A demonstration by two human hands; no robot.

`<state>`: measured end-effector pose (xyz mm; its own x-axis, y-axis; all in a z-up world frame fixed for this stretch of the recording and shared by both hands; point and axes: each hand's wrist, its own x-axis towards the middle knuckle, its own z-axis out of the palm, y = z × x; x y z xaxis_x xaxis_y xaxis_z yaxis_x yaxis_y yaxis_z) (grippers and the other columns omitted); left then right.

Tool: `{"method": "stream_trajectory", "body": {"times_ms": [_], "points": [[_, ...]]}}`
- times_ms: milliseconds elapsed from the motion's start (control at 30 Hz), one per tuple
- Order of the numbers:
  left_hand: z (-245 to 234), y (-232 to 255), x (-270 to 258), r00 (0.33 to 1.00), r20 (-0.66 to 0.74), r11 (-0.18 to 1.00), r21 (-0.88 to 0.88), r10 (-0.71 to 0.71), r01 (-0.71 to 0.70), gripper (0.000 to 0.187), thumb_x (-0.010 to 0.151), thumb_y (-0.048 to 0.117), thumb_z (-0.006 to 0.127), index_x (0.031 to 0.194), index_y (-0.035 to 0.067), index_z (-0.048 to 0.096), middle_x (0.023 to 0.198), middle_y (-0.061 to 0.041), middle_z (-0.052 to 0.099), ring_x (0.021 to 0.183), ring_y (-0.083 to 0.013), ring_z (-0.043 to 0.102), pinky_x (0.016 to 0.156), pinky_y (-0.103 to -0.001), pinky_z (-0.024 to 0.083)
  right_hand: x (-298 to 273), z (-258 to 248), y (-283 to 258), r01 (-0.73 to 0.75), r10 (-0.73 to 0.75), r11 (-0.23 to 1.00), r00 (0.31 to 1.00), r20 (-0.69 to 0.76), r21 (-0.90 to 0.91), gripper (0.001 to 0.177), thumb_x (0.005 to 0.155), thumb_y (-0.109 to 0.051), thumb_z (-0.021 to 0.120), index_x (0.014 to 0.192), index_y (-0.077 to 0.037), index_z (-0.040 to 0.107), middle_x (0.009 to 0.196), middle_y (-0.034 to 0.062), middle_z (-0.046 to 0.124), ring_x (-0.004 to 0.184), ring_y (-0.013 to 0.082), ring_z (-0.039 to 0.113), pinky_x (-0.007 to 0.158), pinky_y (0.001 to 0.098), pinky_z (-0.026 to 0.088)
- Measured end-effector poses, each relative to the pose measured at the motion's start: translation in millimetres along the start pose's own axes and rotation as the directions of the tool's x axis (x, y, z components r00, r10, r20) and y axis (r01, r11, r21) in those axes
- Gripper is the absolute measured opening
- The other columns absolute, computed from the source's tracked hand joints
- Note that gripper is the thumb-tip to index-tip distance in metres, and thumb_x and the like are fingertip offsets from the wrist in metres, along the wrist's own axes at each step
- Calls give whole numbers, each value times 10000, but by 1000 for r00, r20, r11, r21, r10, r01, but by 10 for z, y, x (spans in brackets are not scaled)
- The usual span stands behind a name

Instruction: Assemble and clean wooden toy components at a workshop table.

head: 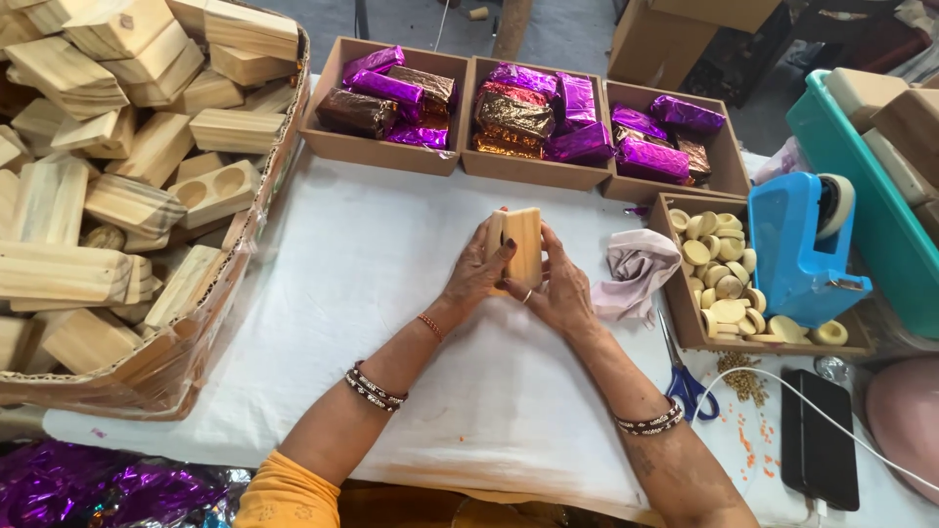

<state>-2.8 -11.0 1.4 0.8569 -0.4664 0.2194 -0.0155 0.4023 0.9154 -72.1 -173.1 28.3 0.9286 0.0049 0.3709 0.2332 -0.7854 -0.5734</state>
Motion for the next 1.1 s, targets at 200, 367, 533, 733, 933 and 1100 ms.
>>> {"method": "stream_trajectory", "body": {"times_ms": [200,367,533,733,933,1100], "points": [[-91,-156,29,997,-33,996,55,-74,75,650,985,565,561,1469,141,471,1300,-45,605,1228,-113,587,1023,-297,548,-2,-63,156,97,-110,988,988,-104,-121,860,870,-308,795,1556,-62,339,1230,172,654,968,293,750,813,436,608],[-74,-169,15,991,42,992,0,-126,126,616,991,585,559,1389,118,520,1238,-44,624,1141,-106,576,972,-295,525,58,-159,431,34,-263,868,877,-401,-496,568,952,-319,793,1414,-118,530,1413,136,587,1285,335,600,1066,455,526],[-91,-157,2,976,-72,973,84,-208,213,677,986,627,506,1429,117,450,1357,-51,577,1272,-121,532,1080,-292,439,62,-618,501,-240,-204,623,869,-451,-745,591,918,-401,764,1408,-136,567,1458,102,561,1409,344,536,1207,588,272],[-119,-115,31,944,-173,960,-23,-279,280,751,945,631,485,1484,119,378,1333,-96,570,1252,-168,571,1050,-333,498,49,-1018,683,-542,349,484,840,-417,-687,710,878,-564,717,1437,-162,546,1434,126,551,1319,359,541,1110,715,208],[-114,-136,40,948,-173,963,-40,-268,265,752,960,610,491,1509,114,356,1311,-94,575,1241,-171,582,1031,-333,517,77,-1175,650,-666,636,472,711,-300,-578,780,899,-621,654,1536,-210,472,1443,216,516,1268,425,562,1016,635,395],[-104,-133,29,951,-160,964,-36,-266,264,736,957,598,497,1501,118,367,1329,-102,575,1247,-181,580,1049,-346,503,48,-1109,767,-626,569,515,761,-312,-585,689,885,-592,685,1427,-185,569,1466,217,489,1218,426,576,961,590,446]]}}
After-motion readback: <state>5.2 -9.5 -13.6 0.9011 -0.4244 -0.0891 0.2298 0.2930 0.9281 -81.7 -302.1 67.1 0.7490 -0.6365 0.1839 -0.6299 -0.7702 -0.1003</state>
